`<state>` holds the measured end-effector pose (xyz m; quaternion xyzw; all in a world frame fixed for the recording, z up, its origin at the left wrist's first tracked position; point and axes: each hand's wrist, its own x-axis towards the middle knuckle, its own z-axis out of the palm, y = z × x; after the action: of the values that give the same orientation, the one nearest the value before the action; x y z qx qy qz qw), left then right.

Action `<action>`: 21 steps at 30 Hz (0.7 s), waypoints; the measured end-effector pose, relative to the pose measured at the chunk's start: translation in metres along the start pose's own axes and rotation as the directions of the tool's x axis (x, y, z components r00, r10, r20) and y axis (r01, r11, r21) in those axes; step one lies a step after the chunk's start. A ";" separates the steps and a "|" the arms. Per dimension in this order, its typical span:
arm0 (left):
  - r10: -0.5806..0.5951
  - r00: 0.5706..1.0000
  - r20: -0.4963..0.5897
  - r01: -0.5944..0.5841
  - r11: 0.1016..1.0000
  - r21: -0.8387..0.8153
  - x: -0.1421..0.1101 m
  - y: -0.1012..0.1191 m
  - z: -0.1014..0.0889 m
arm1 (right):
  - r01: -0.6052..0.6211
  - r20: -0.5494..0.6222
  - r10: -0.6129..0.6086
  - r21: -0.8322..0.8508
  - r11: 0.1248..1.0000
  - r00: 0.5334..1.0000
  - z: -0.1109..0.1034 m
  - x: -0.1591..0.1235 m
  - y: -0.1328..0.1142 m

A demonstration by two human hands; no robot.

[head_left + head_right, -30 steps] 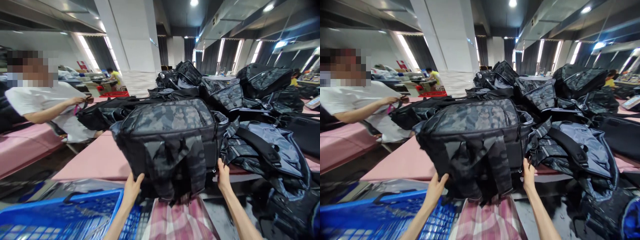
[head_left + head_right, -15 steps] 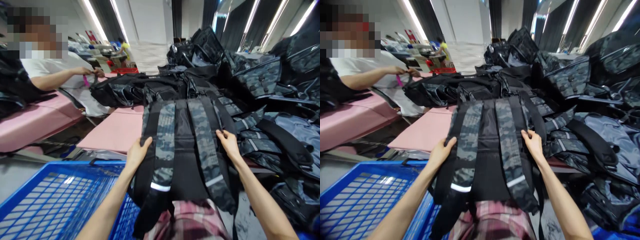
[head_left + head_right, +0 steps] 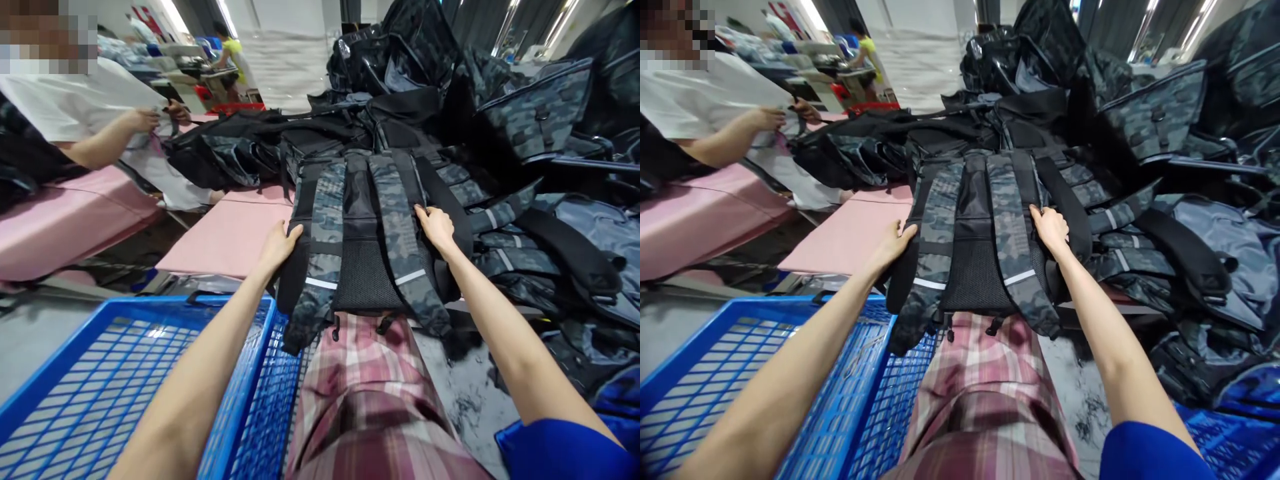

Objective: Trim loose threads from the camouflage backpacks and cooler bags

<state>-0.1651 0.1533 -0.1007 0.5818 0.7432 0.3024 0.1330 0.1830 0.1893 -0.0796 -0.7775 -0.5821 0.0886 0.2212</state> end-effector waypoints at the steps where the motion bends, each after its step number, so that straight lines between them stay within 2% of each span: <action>1: 0.046 0.998 -0.048 -0.045 0.999 0.008 -0.022 -0.003 -0.008 | 0.011 0.001 -0.011 -0.006 1.000 1.000 -0.002 -0.004 0.003; 3: 0.125 0.975 -0.184 -0.127 0.992 0.004 -0.080 -0.008 -0.022 | 0.035 0.007 -0.035 -0.015 0.999 0.999 -0.004 -0.011 0.007; 5: 0.181 0.945 -0.273 -0.183 0.983 0.017 -0.149 -0.013 -0.023 | 0.044 0.018 -0.044 -0.021 0.999 0.999 -0.006 -0.015 0.009; 6: 0.234 0.941 -0.246 -0.241 0.971 0.002 -0.183 -0.016 -0.018 | 0.046 0.023 -0.045 -0.024 0.999 0.999 -0.006 -0.016 0.009; 7: 0.276 0.948 -0.160 -0.283 0.959 -0.022 -0.212 -0.019 -0.009 | 0.046 0.025 -0.045 -0.027 0.999 0.999 -0.006 -0.018 0.009; 8: 0.307 0.951 -0.047 -0.309 0.949 -0.056 -0.236 -0.021 0.002 | 0.046 0.025 -0.045 -0.029 0.999 0.999 -0.005 -0.019 0.009; 9: 0.285 0.958 0.013 -0.283 0.956 -0.077 -0.253 -0.022 0.016 | 0.045 0.023 -0.044 -0.027 0.999 0.999 -0.005 -0.020 0.008; 11: 0.175 0.985 0.011 -0.172 0.977 -0.123 -0.268 -0.020 0.042 | 0.046 0.016 -0.046 -0.015 0.999 0.999 -0.007 -0.021 0.006; 13: 0.091 0.996 0.017 -0.087 0.981 -0.173 -0.263 -0.014 0.062 | 0.046 0.012 -0.046 -0.006 0.999 0.999 -0.014 -0.023 0.003; 15: 0.037 0.998 0.042 -0.028 0.978 -0.205 -0.252 -0.007 0.072 | 0.061 -0.031 -0.060 0.017 0.998 0.998 -0.028 -0.033 0.004; 16: 0.004 0.999 0.048 0.007 0.974 -0.224 -0.248 -0.004 0.074 | 0.088 -0.091 -0.083 0.061 0.994 0.992 -0.036 -0.043 0.006; 18: -0.063 0.997 0.054 0.076 0.951 -0.299 -0.242 -0.001 0.074 | 0.205 -0.259 -0.145 0.225 0.953 0.955 -0.048 -0.080 0.016; 19: -0.087 0.994 0.072 0.107 0.929 -0.355 -0.241 -0.001 0.073 | 0.295 -0.339 -0.179 0.330 0.897 0.923 -0.050 -0.107 0.023; 20: -0.102 0.988 0.117 0.142 0.898 -0.416 -0.240 -0.002 0.071 | 0.358 -0.356 -0.211 0.420 0.834 0.910 -0.048 -0.137 0.031; 21: -0.114 0.977 0.179 0.187 0.860 -0.474 -0.240 -0.002 0.069 | 0.382 -0.314 -0.249 0.496 0.779 0.916 -0.042 -0.170 0.040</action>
<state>-0.0602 -0.0532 -0.1931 0.4897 0.6743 0.4258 0.3525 0.1817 0.0103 -0.0808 -0.5766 -0.6250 0.1219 0.5119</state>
